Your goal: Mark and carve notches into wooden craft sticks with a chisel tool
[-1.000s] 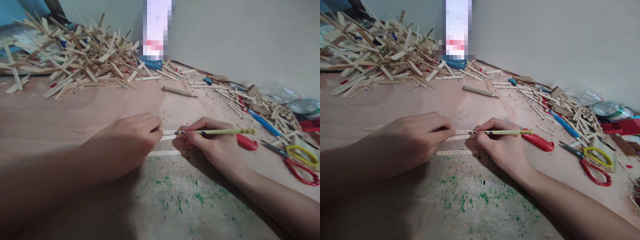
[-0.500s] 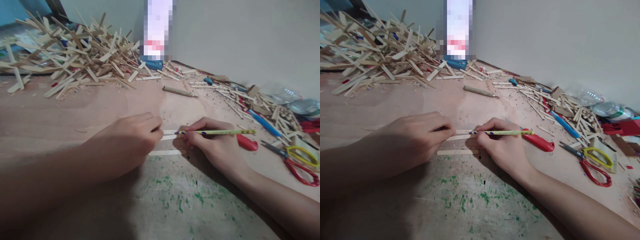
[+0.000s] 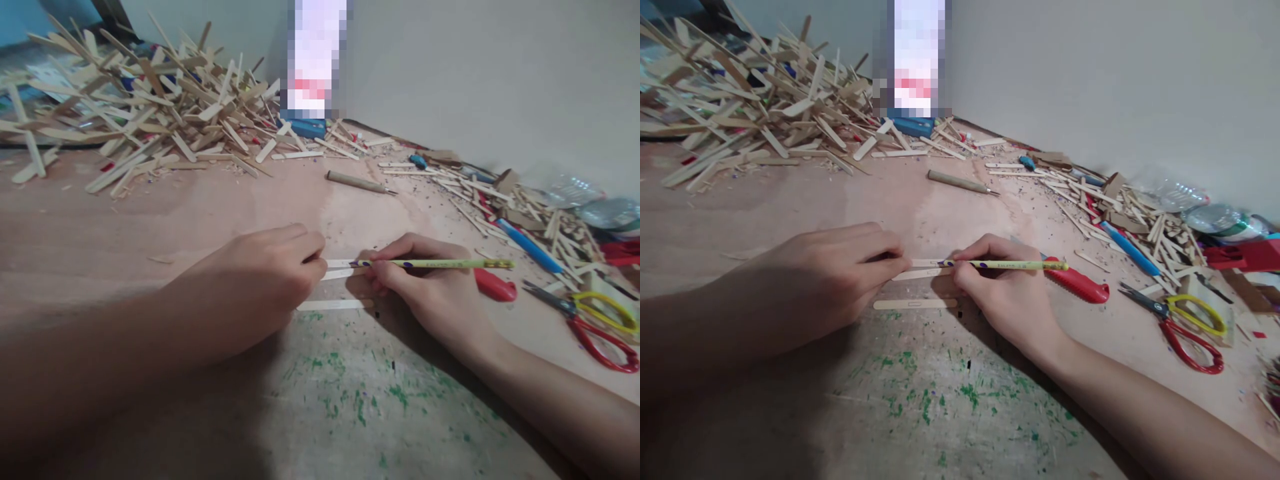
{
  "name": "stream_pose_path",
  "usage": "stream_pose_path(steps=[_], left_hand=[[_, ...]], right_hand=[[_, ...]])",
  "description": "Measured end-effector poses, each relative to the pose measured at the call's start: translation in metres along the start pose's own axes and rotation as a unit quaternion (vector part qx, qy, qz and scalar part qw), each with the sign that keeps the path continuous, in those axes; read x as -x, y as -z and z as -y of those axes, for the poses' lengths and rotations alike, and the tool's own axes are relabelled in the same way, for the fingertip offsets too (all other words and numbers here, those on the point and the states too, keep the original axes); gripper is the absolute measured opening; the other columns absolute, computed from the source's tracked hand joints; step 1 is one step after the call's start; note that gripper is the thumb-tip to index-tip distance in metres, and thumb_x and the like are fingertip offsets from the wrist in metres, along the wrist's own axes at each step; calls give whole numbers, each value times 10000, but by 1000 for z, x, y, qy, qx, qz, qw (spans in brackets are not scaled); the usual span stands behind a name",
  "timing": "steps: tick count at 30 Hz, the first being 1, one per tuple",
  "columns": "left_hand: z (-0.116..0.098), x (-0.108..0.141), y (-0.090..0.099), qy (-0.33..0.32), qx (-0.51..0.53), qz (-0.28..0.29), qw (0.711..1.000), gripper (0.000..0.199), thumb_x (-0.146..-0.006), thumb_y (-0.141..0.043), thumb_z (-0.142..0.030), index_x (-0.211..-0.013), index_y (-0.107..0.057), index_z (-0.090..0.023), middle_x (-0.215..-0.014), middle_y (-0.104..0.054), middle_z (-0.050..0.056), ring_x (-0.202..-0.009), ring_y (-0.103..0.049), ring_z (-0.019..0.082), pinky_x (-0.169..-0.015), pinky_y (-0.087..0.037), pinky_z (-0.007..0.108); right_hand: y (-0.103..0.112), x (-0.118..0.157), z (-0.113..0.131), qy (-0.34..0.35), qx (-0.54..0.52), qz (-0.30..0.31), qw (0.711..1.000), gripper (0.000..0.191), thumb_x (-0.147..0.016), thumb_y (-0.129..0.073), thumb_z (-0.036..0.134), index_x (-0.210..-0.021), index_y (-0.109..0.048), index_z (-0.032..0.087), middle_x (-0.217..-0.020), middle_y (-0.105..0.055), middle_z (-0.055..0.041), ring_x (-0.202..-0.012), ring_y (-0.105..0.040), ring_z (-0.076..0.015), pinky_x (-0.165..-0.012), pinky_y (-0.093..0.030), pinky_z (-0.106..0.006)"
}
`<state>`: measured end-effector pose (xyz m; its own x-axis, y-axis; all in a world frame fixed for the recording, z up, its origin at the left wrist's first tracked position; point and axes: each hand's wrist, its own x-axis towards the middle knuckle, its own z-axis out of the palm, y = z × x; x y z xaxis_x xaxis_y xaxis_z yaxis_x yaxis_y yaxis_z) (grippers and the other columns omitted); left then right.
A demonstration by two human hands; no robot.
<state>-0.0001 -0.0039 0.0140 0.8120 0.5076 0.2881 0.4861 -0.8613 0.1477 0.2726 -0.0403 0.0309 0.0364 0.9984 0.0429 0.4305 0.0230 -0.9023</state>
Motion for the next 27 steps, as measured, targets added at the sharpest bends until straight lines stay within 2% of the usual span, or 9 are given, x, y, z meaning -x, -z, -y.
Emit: stream_pose_path(steps=[3,8,12,15,20,24,27], left_hand=[[0,0,-1,1,0,-2,1000,314,-1020,-561,31,-992,-740,-225,-986,-700,62,-899,-696,293,-798,-529,406],[1,3,-6,-1,-13,-14,1000,321,-1056,-541,18,-1014,-754,-218,-1000,-710,66,-916,-705,288,-821,-533,409],[1,5,-11,-2,-23,-31,999,309,-1061,-553,12,-1015,-743,-226,-1015,-711,64,-934,-700,284,-831,-532,413],[1,6,-13,-3,-26,-26,999,320,-1058,-535,21,-1018,-732,-229,-1011,-704,65,-944,-699,283,-833,-528,416],[2,7,-15,7,-25,-17,1000,313,-1058,-542,13,-1030,-743,-226,-1021,-718,63,-956,-699,271,-843,-521,401],[2,8,-14,10,-25,-13,1000,301,-1072,-548,-6,-1041,-749,-228,-1034,-725,64,-970,-703,274,-859,-526,400],[2,7,-12,10,-23,-7,1000,320,-1057,-535,13,-1019,-744,-226,-1022,-723,67,-953,-706,276,-848,-530,405]], right_hand=[[0,1,1,-5,-5,4,1000,84,-853,-902,308,-787,-858,280,-731,-844,-25,-614,-723,-191,-561,-540,-314],[-3,0,-1,-9,-11,2,1000,93,-862,-891,342,-805,-859,276,-815,-890,-42,-657,-757,-202,-603,-590,-328],[-3,0,-1,-10,-12,3,1000,74,-845,-879,323,-795,-852,275,-780,-869,-32,-644,-750,-201,-596,-579,-322],[-2,1,-1,-8,-11,2,1000,99,-865,-876,353,-814,-854,271,-841,-903,-50,-668,-757,-207,-612,-589,-328],[-2,2,-1,-7,-12,7,1000,79,-838,-870,320,-791,-838,265,-766,-860,-30,-668,-764,-208,-612,-576,-315],[-3,0,-2,-8,-17,5,1000,128,-859,-881,378,-818,-845,262,-866,-914,-59,-710,-786,-220,-646,-613,-336],[-3,0,-2,-13,-23,9,1000,101,-837,-874,340,-789,-825,266,-778,-866,-35,-669,-761,-214,-622,-601,-331]])
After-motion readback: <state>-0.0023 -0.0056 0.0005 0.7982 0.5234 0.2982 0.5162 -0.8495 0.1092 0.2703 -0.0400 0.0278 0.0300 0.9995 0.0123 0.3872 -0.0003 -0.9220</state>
